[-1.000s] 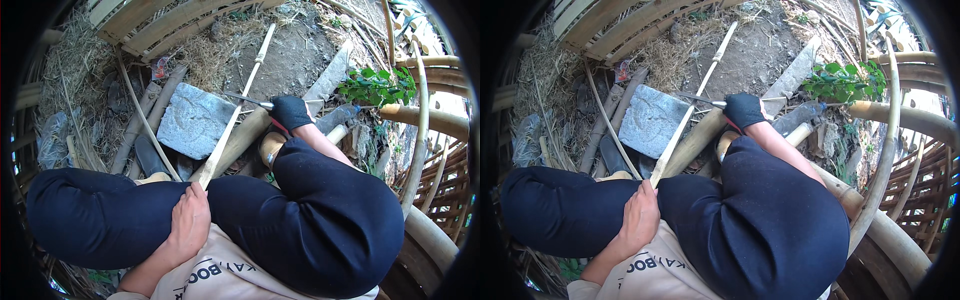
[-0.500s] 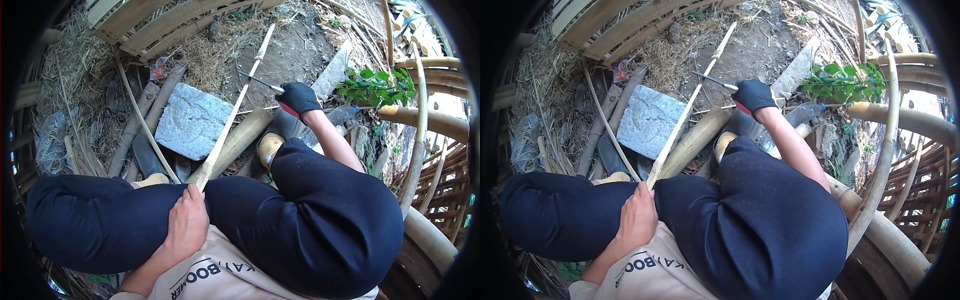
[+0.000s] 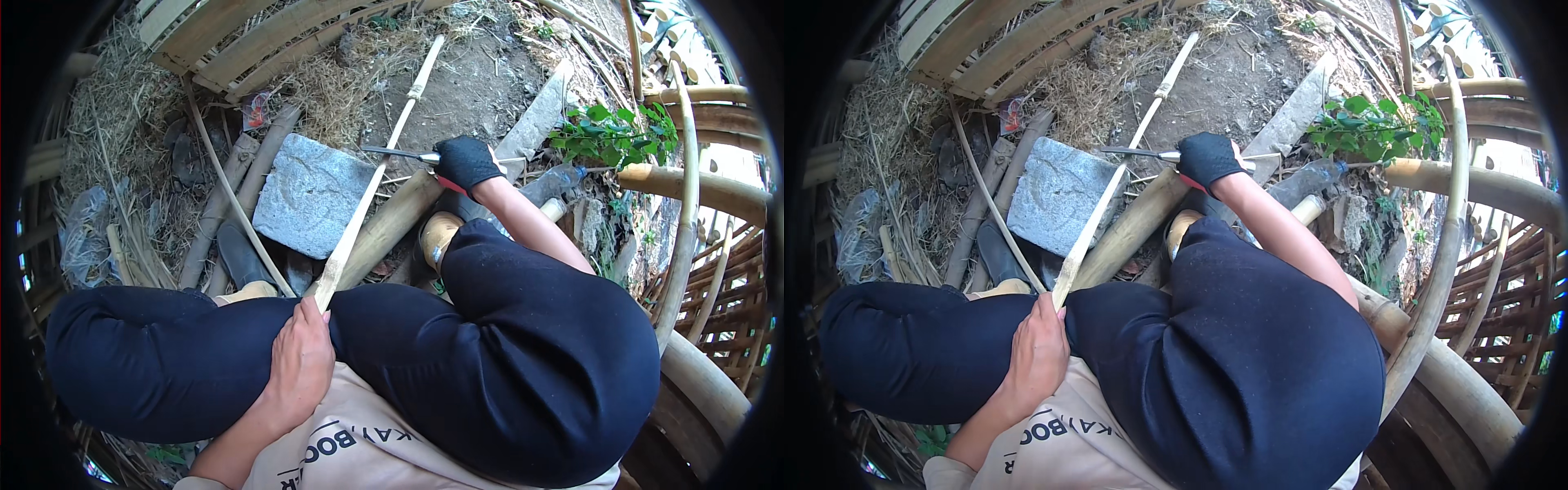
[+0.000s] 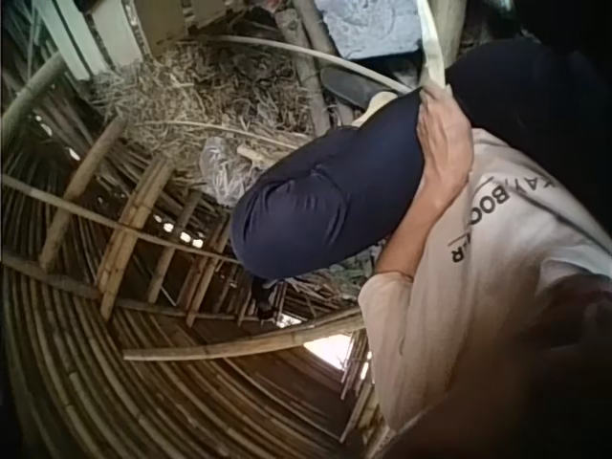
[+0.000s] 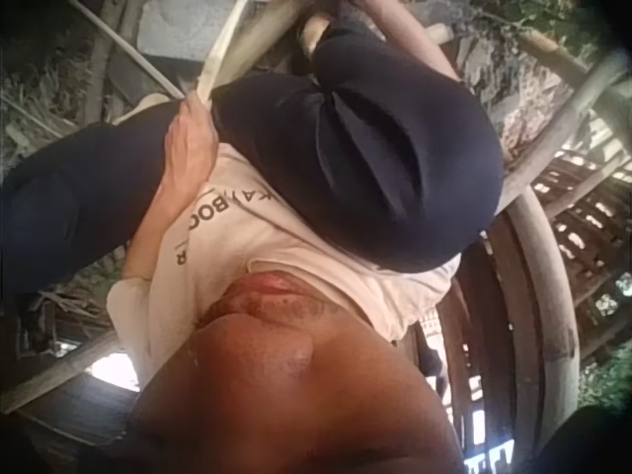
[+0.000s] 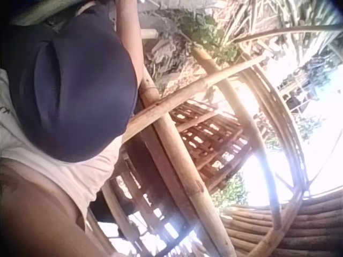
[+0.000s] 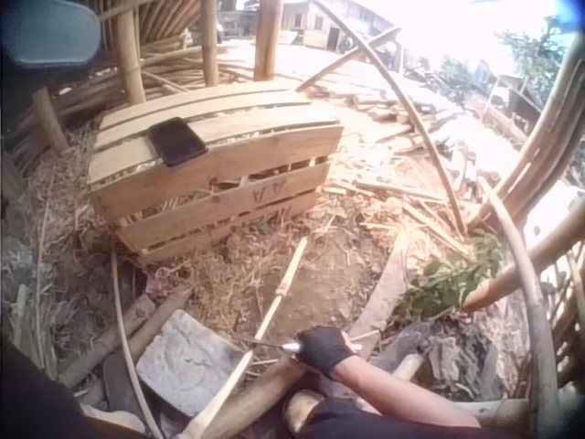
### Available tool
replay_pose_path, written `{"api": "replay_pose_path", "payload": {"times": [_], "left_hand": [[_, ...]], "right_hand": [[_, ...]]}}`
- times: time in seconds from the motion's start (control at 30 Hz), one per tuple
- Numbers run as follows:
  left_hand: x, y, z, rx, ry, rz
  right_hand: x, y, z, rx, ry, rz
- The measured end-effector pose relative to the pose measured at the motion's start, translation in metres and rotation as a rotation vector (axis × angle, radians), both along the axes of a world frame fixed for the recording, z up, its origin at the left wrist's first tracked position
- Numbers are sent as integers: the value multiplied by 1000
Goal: The person shaves a piece of bamboo using a blade while holding the wood steady by hand against their leg.
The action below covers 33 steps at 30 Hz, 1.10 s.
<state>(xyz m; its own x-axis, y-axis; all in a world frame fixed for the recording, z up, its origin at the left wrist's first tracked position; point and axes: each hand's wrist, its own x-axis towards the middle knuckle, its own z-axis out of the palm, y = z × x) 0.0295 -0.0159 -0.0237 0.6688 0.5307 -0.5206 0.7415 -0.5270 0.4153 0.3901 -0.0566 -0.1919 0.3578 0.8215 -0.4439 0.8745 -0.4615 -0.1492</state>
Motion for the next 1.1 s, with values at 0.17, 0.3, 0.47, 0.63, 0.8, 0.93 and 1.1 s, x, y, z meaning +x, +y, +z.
{"api": "replay_pose_path", "payload": {"times": [0.17, 0.3, 0.47, 0.63, 0.8, 0.93, 1.1], "left_hand": [[-1, 0, -1, -9, 0, 9], [-1, 1, -3, -6, -24, 7], [-3, 1, -2, -12, 3, 28], [-4, -1, -1, -53, -2, 24], [-4, -1, 0, -34, 1, 36], [-3, -1, 0, -40, -12, 41], [-1, -1, 2, -48, 13, 38]], "right_hand": [[3, -1, -13, 57, 9, -11], [12, -2, -27, 122, 3, -150], [19, 4, -36, 140, -49, -84], [49, 7, -29, 108, -138, -160], [48, 12, -27, 114, -196, -127], [33, 4, -23, 131, -175, -145], [17, -1, -15, 246, -98, 78]]}}
